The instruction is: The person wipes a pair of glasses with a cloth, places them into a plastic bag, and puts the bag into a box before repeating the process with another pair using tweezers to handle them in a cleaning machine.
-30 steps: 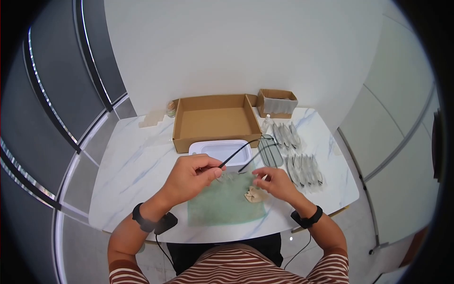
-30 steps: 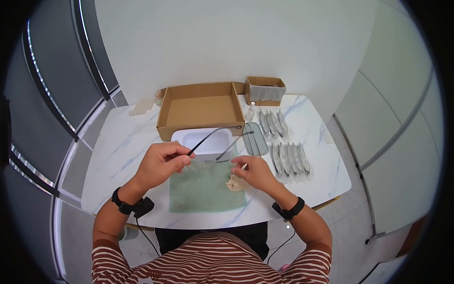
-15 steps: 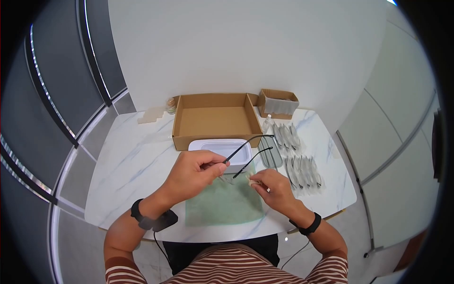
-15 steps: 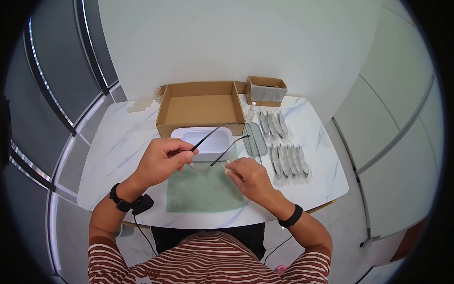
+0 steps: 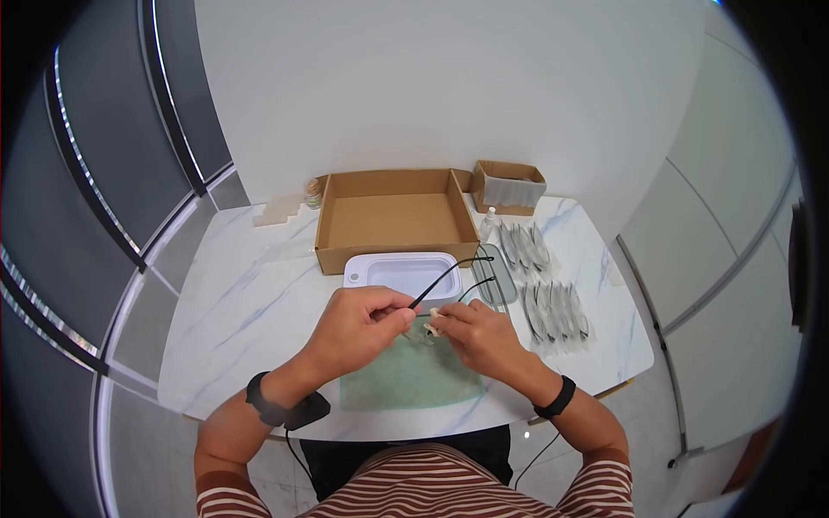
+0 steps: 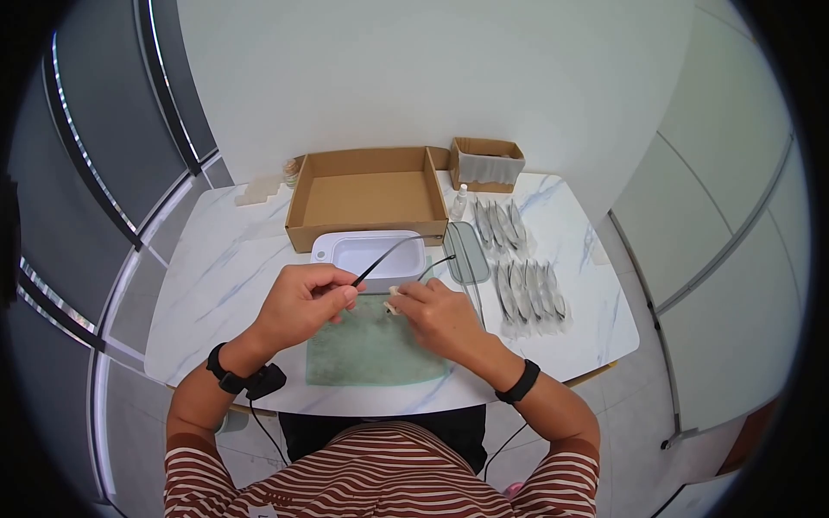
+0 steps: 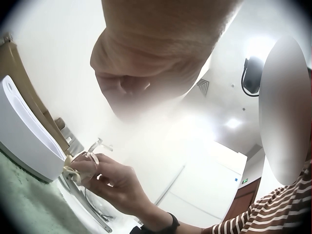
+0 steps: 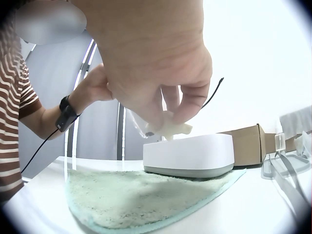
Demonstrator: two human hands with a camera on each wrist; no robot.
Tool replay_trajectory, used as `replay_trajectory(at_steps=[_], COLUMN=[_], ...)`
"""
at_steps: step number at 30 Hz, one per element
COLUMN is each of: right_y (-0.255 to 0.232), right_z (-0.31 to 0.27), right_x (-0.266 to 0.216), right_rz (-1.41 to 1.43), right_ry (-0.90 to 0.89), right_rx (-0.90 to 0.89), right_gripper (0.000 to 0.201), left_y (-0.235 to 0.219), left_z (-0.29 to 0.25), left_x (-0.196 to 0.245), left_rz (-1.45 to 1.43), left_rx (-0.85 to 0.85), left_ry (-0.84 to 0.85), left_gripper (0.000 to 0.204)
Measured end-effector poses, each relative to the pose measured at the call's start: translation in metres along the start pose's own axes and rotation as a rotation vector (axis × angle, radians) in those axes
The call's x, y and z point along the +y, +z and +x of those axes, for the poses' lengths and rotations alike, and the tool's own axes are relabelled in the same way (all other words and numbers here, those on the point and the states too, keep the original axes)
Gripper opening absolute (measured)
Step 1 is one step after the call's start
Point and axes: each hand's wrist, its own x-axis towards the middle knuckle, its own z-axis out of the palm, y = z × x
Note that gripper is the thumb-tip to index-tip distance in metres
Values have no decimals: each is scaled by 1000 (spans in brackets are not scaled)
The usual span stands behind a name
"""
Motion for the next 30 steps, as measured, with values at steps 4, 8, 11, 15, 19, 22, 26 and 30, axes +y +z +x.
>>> replay_trajectory(at_steps=[4, 8, 11, 15, 19, 22, 26, 30], right_y=[0, -5, -20, -31, -43, -55, -61, -44], right_z=[-1, -2, 1, 2, -2, -2, -8, -13], right_x=[10, 22, 25, 38, 50, 41, 12, -14], right_rz=[-102, -168, -200, -125, 225, 614, 1122, 1369], right_ry=[68, 98, 145, 225, 460, 688, 740, 810], right_rx=[-25, 9, 66, 244, 415, 522, 576, 350], right_gripper=[29, 26, 23, 23, 22, 19, 23, 28], left_y=[-1, -2, -2, -2, 0, 4, 13, 23], left_z=[-2, -4, -6, -6, -7, -6, -3, 1], left_x=[2, 5, 4, -2, -2, -10, -19, -25], left_rz=[-4, 12, 21, 3, 19, 27, -23, -24], left_rx=[-14, -29, -30, -19, 4, 33, 89, 87], left_ry=[-39, -49, -53, -46, -30, 32, 53, 81], left_gripper=[21, 21, 21, 22, 22, 22, 22, 20])
